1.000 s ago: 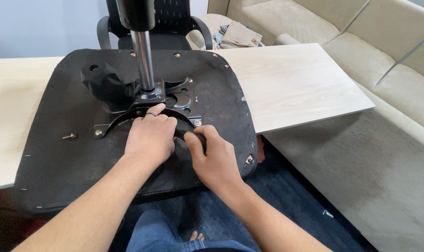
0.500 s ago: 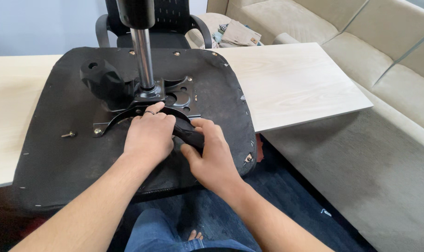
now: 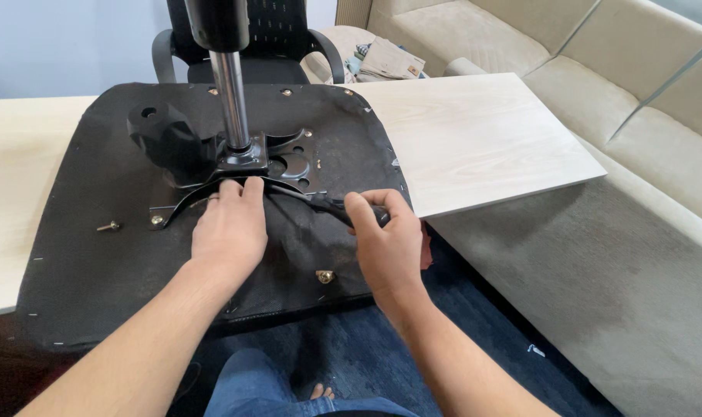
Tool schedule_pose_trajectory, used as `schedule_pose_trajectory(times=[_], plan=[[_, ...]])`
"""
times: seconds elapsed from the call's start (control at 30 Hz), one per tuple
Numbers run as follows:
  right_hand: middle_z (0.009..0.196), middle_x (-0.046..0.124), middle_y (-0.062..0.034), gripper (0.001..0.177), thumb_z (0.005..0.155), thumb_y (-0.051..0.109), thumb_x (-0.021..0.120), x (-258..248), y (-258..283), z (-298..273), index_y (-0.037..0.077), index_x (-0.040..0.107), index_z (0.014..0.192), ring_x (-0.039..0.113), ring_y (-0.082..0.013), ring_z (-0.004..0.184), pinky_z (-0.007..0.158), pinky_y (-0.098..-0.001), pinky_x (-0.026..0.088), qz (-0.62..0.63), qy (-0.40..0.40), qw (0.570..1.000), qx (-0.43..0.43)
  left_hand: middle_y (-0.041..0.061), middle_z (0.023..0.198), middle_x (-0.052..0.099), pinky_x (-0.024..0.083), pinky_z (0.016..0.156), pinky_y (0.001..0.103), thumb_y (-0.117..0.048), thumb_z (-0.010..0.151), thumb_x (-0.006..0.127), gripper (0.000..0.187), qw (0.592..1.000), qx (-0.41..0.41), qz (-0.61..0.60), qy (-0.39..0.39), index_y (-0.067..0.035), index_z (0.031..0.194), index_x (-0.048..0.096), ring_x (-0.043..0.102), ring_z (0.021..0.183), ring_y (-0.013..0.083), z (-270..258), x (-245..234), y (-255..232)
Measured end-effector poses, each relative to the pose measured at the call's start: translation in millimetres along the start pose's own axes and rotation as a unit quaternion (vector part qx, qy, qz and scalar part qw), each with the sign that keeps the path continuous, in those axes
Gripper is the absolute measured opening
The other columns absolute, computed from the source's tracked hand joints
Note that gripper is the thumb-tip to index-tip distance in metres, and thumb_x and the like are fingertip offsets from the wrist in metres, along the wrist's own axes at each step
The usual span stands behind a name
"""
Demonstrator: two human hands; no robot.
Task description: The person uses a screwdriver to remove multiple screws from the underside of an office chair seat, detaching the metal mounting plate from the seat cushion. The screws are placed on the seat as they are removed.
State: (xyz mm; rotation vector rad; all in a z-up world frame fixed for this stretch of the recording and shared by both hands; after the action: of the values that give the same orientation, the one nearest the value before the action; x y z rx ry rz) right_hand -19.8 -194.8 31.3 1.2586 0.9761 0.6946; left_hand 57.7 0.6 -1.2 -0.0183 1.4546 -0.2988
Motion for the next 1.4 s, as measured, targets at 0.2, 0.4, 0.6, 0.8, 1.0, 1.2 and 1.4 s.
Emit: schedule_pose_trajectory(times=[0.2,0.4,0.6,0.8,1.0,1.2,1.4], plan=[[0.066,0.065,-0.0021,0.024,0.086,0.026,0.072,-16.3,8.7,8.6,0.003,0.073,0.093,0.051,-0.0058,0.054,0.048,-0.0241,0.039,0.041,-0.034,0.998,-0.013,0.012,0.116,0.069,0.056,0.090,0.047,-0.007,0.095,0.052,0.039,0.998,0.009,0.021,0.057,-0.011,0.134,0.053,0.067,0.111,0.0322,-3.9,-2.9,6.8],[0.069,0.070,-0.0011,0.027,0.084,0.030,0.072,-21.0,15.0,7.0,0.004,0.074,0.092,0.062,-0.0061,0.063,0.060,-0.0244,0.049,-0.026,-0.059,0.997,-0.049,0.009,0.114,0.070,0.055,0.089,0.047,-0.005,0.092,0.052,0.047,0.996,0.016,0.045,0.073,-0.016,0.138,0.051,0.068,0.110,0.0298,-18.1,-17.3,17.8],[0.067,0.069,-0.0046,0.032,0.083,0.035,0.073,-18.2,20.8,3.0,0.005,0.076,0.093,0.062,-0.0103,0.062,0.062,-0.0283,0.051,-0.107,-0.052,0.991,-0.064,0.011,0.120,0.066,0.052,0.095,0.045,-0.009,0.087,0.059,0.032,0.992,0.056,0.116,0.007,-0.010,0.119,0.062,0.061,0.121,0.0289,-17.2,-23.5,8.0],[0.069,0.070,-0.0053,0.036,0.086,0.039,0.070,-15.2,20.7,6.5,0.005,0.074,0.099,0.064,-0.0131,0.066,0.065,-0.0302,0.052,-0.117,-0.025,0.992,-0.048,0.016,0.132,0.061,0.048,0.103,0.047,-0.005,0.079,0.062,0.044,0.966,0.227,-0.044,-0.114,-0.005,0.123,0.062,0.055,0.129,0.0336,5.2,-6.6,-31.6],[0.114,0.064,-0.0115,0.050,0.084,0.033,0.073,-20.9,12.4,17.9,0.005,0.055,0.121,0.060,-0.0185,0.086,0.077,-0.0318,0.051,-0.079,-0.030,0.996,-0.036,0.019,0.153,0.044,0.022,0.119,0.050,-0.024,0.086,0.067,0.064,0.974,0.221,-0.036,0.029,-0.003,0.143,0.045,0.037,0.144,0.0331,25.6,46.6,-35.1],[0.113,0.065,-0.0161,0.031,0.090,0.014,0.067,-15.0,28.4,-1.2,0.003,0.061,0.119,0.065,-0.0250,0.100,0.085,-0.0371,0.053,-0.150,-0.015,0.953,-0.262,0.020,0.152,0.046,0.021,0.119,0.049,-0.024,0.088,0.066,0.063,0.972,0.231,-0.049,-0.014,-0.002,0.144,0.046,0.040,0.144,0.0332,20.3,52.2,-29.9],[0.100,0.072,-0.0141,0.024,0.098,0.030,0.071,-12.1,16.6,-1.1,0.007,0.068,0.105,0.070,-0.0305,0.093,0.083,-0.0398,0.054,-0.270,-0.033,0.949,-0.157,0.020,0.151,0.048,0.023,0.120,0.048,-0.023,0.087,0.066,0.061,0.972,0.232,-0.026,-0.033,-0.003,0.141,0.048,0.041,0.143,0.0324,15.1,49.6,-32.7]])
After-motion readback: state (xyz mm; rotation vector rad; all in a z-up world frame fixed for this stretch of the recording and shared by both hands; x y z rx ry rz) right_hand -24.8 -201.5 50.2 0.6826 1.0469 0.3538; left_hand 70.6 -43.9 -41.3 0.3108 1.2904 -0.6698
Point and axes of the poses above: each hand's wrist, its own z-axis towards the middle knuckle, its own x-axis out of the palm, y = z × x, the point moved 6 cm from there along z, towards the middle knuckle
